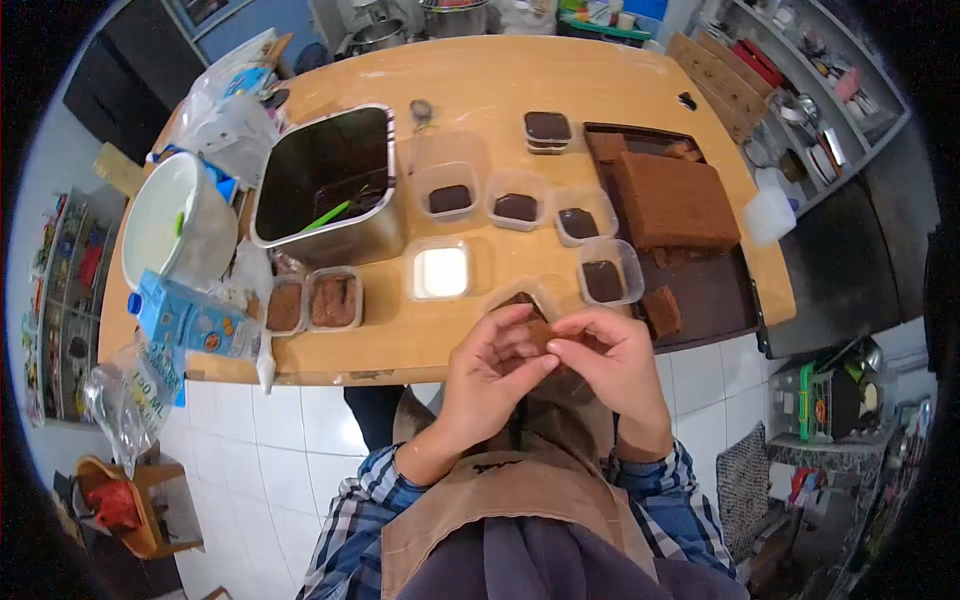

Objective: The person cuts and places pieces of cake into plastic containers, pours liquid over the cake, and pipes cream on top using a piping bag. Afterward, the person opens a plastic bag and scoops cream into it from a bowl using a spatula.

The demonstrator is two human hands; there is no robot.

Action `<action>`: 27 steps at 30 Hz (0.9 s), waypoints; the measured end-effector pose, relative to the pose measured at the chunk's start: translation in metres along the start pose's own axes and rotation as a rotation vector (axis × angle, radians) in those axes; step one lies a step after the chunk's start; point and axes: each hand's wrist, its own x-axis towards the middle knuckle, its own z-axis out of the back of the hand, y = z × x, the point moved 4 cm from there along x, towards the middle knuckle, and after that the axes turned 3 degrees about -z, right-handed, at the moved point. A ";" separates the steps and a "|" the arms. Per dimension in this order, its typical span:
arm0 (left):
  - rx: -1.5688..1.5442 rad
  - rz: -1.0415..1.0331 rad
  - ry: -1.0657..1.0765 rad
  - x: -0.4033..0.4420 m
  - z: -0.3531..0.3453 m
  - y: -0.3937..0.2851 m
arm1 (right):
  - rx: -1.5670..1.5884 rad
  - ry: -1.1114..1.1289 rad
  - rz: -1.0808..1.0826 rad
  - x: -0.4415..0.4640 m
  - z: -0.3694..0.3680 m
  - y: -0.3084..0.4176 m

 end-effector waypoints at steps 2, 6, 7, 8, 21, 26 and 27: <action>-0.044 0.029 0.017 0.004 -0.004 0.002 | 0.026 -0.029 -0.002 -0.004 0.004 0.003; -0.046 0.084 0.008 0.007 -0.005 0.006 | -0.255 -0.242 0.178 -0.010 0.049 0.006; -0.115 0.111 0.019 0.006 -0.004 0.008 | -0.234 -0.435 0.091 -0.014 0.076 0.004; -0.182 0.135 0.024 0.006 -0.003 0.008 | -0.421 -0.626 0.216 -0.017 0.110 0.006; -0.439 0.303 -0.064 0.002 0.011 -0.006 | -1.015 -0.846 -0.399 -0.048 0.328 -0.069; -0.426 0.301 -0.088 0.004 0.011 -0.005 | -0.767 -0.884 -0.427 -0.062 0.337 -0.083; -0.431 0.305 -0.080 0.004 0.012 -0.005 | -0.733 -0.877 -0.416 -0.063 0.334 -0.080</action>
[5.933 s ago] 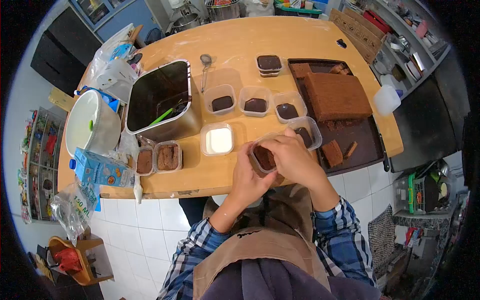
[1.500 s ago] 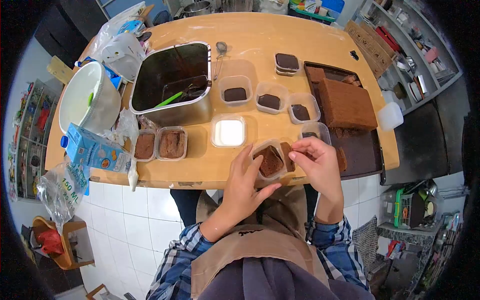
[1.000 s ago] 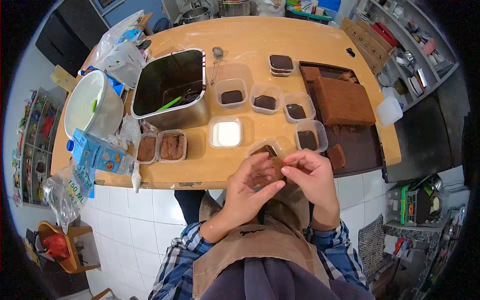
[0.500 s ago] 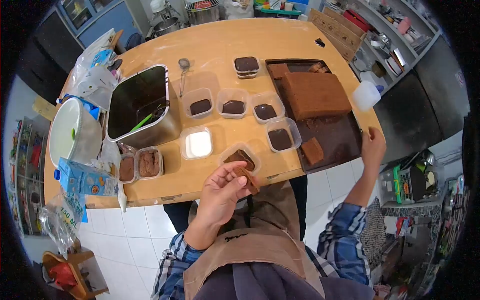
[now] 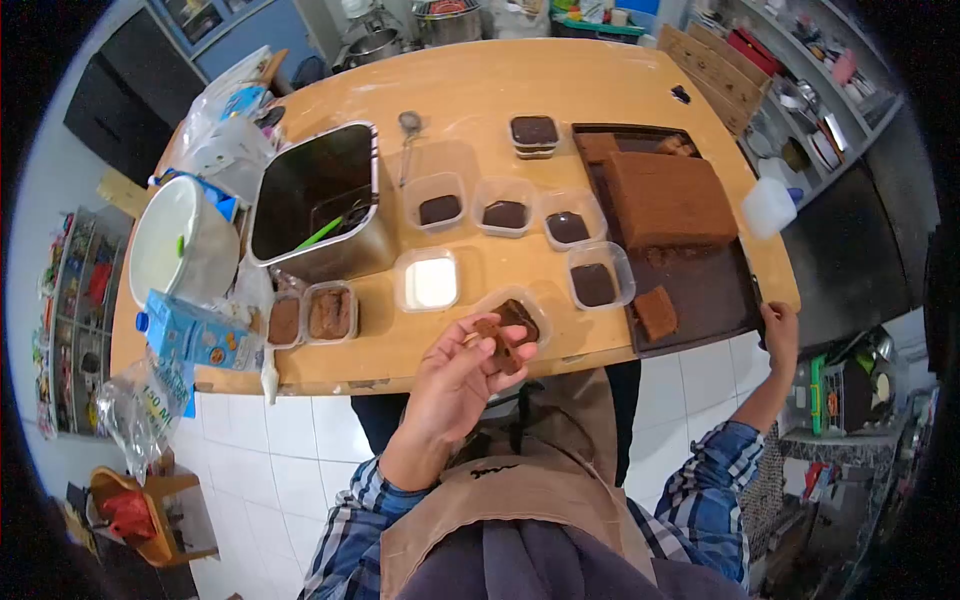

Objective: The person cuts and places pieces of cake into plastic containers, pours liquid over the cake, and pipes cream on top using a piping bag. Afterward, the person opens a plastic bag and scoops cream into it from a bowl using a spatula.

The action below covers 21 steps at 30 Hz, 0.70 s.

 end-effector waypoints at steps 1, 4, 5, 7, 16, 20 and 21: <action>-0.001 -0.019 -0.009 -0.001 0.002 -0.002 | 0.032 0.011 0.000 -0.002 0.003 0.001; 0.003 -0.070 -0.033 -0.003 0.008 -0.008 | 0.079 0.031 0.137 0.005 0.003 -0.006; 0.010 -0.087 -0.045 -0.004 0.010 -0.010 | 0.086 0.034 0.206 0.009 0.003 -0.009; 0.021 -0.107 -0.066 -0.005 0.013 -0.013 | 0.099 -0.014 0.252 0.005 0.005 -0.004; 0.017 -0.120 -0.060 -0.005 0.021 -0.010 | 0.064 -0.633 0.672 -0.089 0.021 0.070; 0.000 -0.123 -0.038 -0.002 0.024 -0.008 | 0.769 -0.169 0.475 -0.160 -0.023 0.110; 0.001 -0.128 -0.034 -0.001 0.024 -0.008 | 0.775 -0.076 0.402 -0.176 -0.039 0.108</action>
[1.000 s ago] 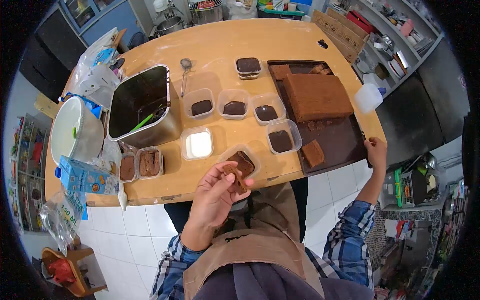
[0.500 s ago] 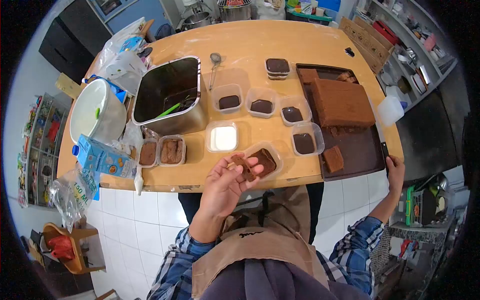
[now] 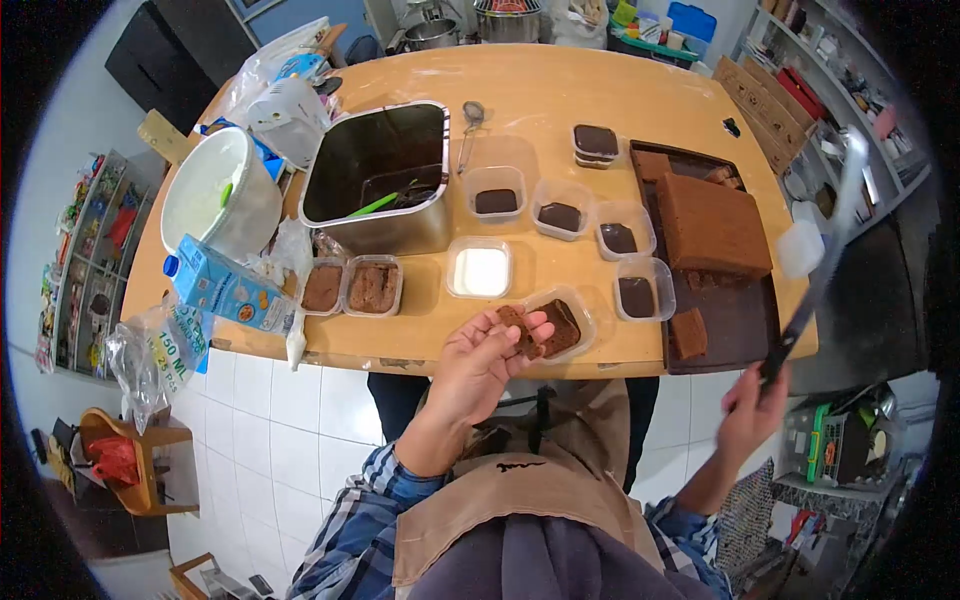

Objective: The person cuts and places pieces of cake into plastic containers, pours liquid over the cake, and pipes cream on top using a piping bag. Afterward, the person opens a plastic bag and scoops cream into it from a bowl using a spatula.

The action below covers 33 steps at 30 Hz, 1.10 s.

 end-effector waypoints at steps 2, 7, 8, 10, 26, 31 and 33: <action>0.003 -0.009 -0.012 0.000 0.001 -0.003 | 0.070 0.109 -0.147 -0.038 -0.024 0.000; 0.030 -0.067 -0.026 -0.002 0.010 -0.016 | -0.286 0.625 0.276 -0.087 -0.081 0.049; 0.032 -0.090 -0.027 -0.002 0.012 -0.019 | -0.270 0.685 0.298 -0.091 -0.088 0.053; 0.029 -0.131 -0.026 -0.003 0.016 -0.023 | -0.300 0.732 0.324 -0.097 -0.091 0.051; 0.037 -0.220 -0.103 -0.006 0.016 -0.035 | -0.381 0.816 0.309 -0.105 -0.095 0.050; 0.030 -0.226 -0.092 -0.005 0.018 -0.031 | -0.266 0.690 0.346 -0.102 -0.091 0.046; 0.021 -0.217 -0.098 -0.006 0.015 -0.032 | -0.247 0.661 0.328 -0.101 -0.088 0.039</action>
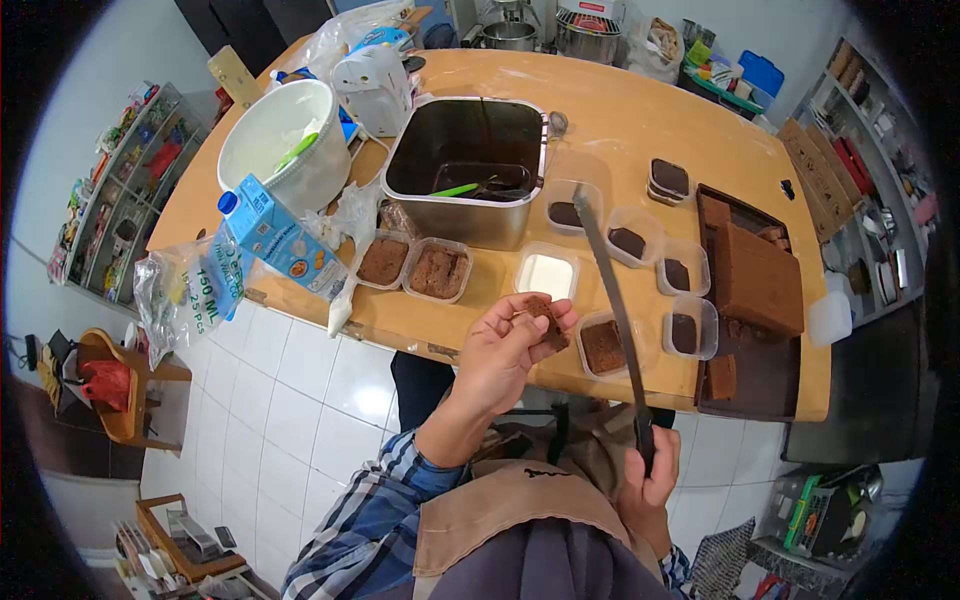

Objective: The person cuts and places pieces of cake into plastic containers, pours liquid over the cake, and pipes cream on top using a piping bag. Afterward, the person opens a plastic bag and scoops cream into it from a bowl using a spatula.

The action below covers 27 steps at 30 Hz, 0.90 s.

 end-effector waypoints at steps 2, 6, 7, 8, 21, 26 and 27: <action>-0.001 0.008 0.000 0.000 -0.002 0.000 | 0.082 0.002 -0.147 -0.011 -0.006 -0.014; 0.002 0.014 0.008 0.000 -0.002 -0.001 | 0.048 -0.014 -0.110 -0.005 -0.011 -0.009; 0.001 0.015 0.009 0.000 -0.002 -0.001 | -0.019 0.007 -0.082 -0.002 -0.010 -0.006; 0.010 0.014 0.008 0.000 -0.001 0.000 | -0.086 0.027 -0.053 0.000 -0.008 -0.003; 0.040 -0.026 -0.019 -0.002 -0.005 -0.003 | -0.253 0.054 0.017 0.004 0.001 0.010; 0.047 -0.028 -0.011 -0.001 -0.007 -0.005 | -0.267 0.025 0.057 0.004 0.002 0.009; 0.050 -0.026 -0.011 -0.002 -0.006 -0.005 | -0.266 0.023 0.059 0.003 0.003 0.009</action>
